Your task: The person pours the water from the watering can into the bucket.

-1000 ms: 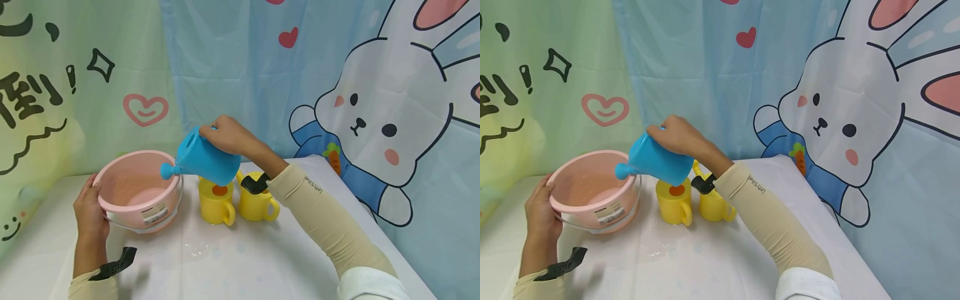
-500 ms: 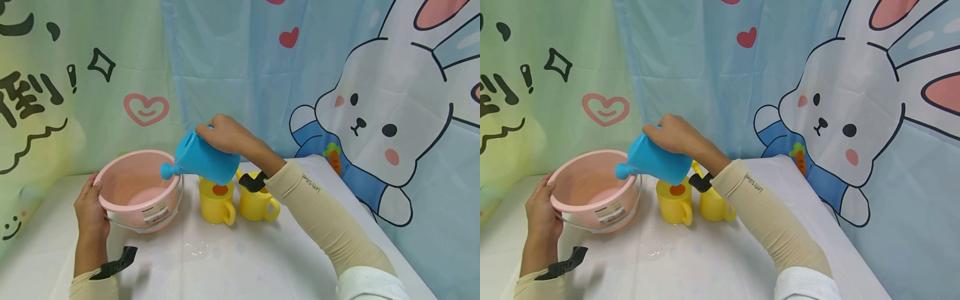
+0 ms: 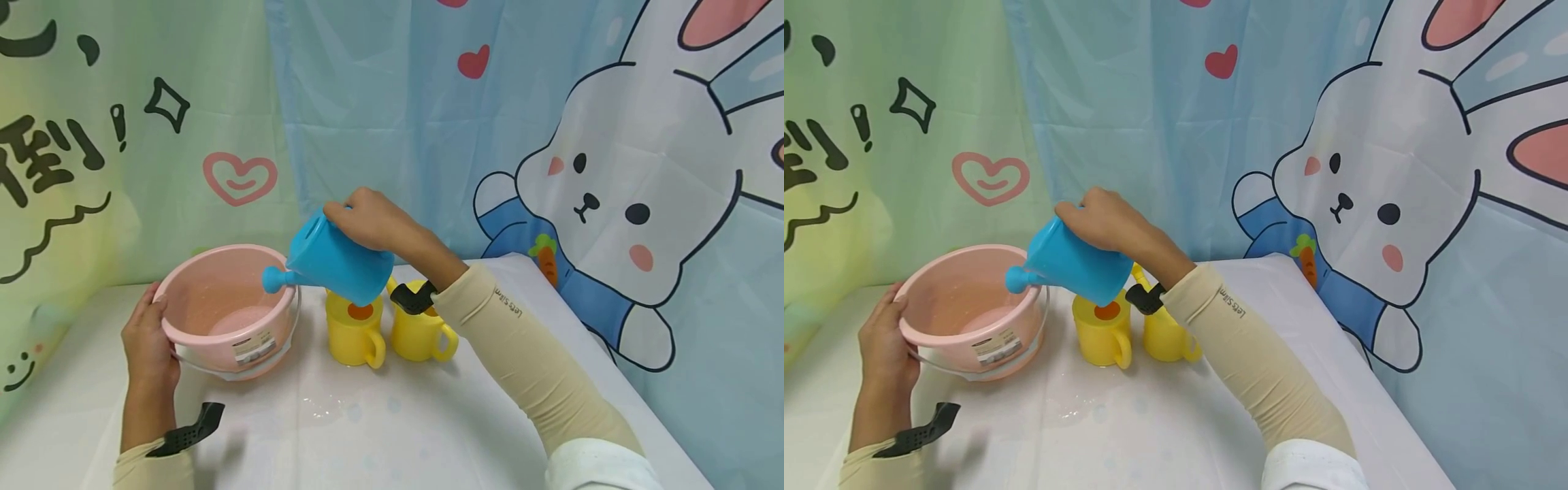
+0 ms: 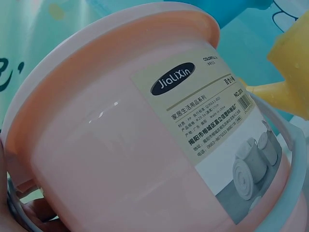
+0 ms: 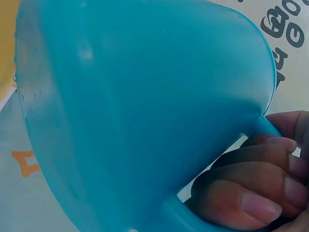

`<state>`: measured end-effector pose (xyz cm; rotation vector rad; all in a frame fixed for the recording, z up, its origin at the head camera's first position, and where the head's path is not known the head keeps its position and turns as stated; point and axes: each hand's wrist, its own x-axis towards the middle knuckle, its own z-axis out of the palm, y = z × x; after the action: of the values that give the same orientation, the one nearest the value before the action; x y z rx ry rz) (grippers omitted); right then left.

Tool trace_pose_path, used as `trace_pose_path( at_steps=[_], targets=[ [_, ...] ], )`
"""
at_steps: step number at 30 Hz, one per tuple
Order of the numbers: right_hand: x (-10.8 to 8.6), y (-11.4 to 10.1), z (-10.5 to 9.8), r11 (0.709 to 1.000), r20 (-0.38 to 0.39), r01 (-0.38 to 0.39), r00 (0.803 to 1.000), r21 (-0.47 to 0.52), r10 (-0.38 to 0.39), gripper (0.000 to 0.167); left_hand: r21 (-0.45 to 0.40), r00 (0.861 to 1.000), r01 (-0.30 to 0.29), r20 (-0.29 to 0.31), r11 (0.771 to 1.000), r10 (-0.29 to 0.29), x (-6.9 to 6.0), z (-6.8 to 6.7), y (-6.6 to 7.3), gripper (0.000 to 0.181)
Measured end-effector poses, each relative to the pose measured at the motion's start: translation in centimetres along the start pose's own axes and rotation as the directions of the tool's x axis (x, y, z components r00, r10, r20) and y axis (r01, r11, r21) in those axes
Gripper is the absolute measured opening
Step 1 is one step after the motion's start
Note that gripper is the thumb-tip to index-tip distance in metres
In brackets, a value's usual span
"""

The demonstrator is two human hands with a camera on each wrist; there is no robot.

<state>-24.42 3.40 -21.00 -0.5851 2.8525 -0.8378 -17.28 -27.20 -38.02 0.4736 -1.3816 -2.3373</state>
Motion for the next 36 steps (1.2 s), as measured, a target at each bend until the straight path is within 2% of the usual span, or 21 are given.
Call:
trace_pose_path(
  at_steps=[10,21,29,36],
  targets=[
    [0.2,-0.2,0.1,1.000,-0.015,0.018,1.000,-0.005,-0.018,0.049,-0.025,1.000,0.006,-0.004,1.000,-0.006,0.0,0.0,0.1,0.045],
    [-0.2,-1.2,-0.1,0.998,-0.024,0.062,0.998,0.003,-0.062,0.049,-0.017,1.000,0.001,-0.022,1.000,-0.001,0.0,0.1,0.2,0.045],
    [-0.1,-1.6,0.0,0.999,-0.005,0.052,0.999,-0.001,-0.052,0.049,-0.006,1.000,-0.003,-0.019,1.000,0.003,0.0,0.1,0.0,0.045],
    [-0.1,-1.8,-0.2,0.998,-0.020,0.062,0.998,0.012,-0.062,0.047,-0.015,1.000,-0.002,-0.017,1.000,0.002,0.0,0.0,-0.1,0.045]
  ],
)
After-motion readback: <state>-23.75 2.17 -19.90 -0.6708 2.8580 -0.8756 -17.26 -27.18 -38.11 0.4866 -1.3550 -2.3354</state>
